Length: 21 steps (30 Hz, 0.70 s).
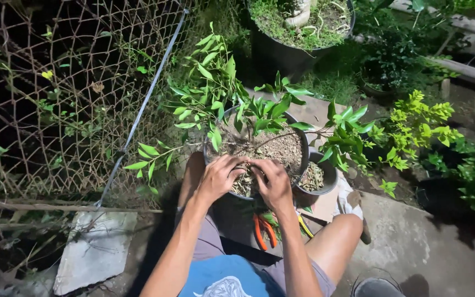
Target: The person presses and levels the soil substrate around a bonsai tree in a pot using their fingers.
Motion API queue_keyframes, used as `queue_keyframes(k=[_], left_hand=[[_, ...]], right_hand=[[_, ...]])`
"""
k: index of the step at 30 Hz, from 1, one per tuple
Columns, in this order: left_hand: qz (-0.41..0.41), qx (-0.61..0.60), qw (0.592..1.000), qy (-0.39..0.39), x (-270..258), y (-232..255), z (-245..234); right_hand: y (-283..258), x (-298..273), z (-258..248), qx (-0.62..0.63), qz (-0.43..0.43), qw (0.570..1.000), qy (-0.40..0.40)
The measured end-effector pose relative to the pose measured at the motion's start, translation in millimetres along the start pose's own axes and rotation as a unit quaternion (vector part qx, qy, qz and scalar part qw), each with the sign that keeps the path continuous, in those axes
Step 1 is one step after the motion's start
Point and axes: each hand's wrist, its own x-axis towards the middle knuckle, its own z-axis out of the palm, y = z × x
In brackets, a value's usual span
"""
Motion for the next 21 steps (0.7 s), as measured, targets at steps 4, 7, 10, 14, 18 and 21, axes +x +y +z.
queue_keyframes(k=[4, 7, 10, 14, 18, 21], left_hand=[[0.001, -0.003, 1.0, -0.024, 4, 5, -9], [-0.015, 0.01, 0.999, -0.033, 3, 3, -4], [-0.041, 0.037, 0.998, -0.034, -1, 4, 1], [-0.056, 0.045, 0.997, -0.036, -3, 4, 10], [-0.032, 0.047, 0.998, -0.018, 2, 12, 7], [-0.055, 0.093, 0.991, -0.076, 4, 25, 2]], right_hand=[[13, -10, 13, -0.001, 0.014, 1.0, 0.011], [14, -14, 13, -0.012, 0.035, 0.999, 0.023], [-3, -9, 1, -0.004, 0.051, 0.998, 0.035], [-11, -1, -10, 0.008, 0.05, 0.998, 0.033], [-9, -3, -11, -0.009, 0.049, 0.998, 0.039], [-11, -6, -10, 0.001, 0.11, 0.991, 0.073]])
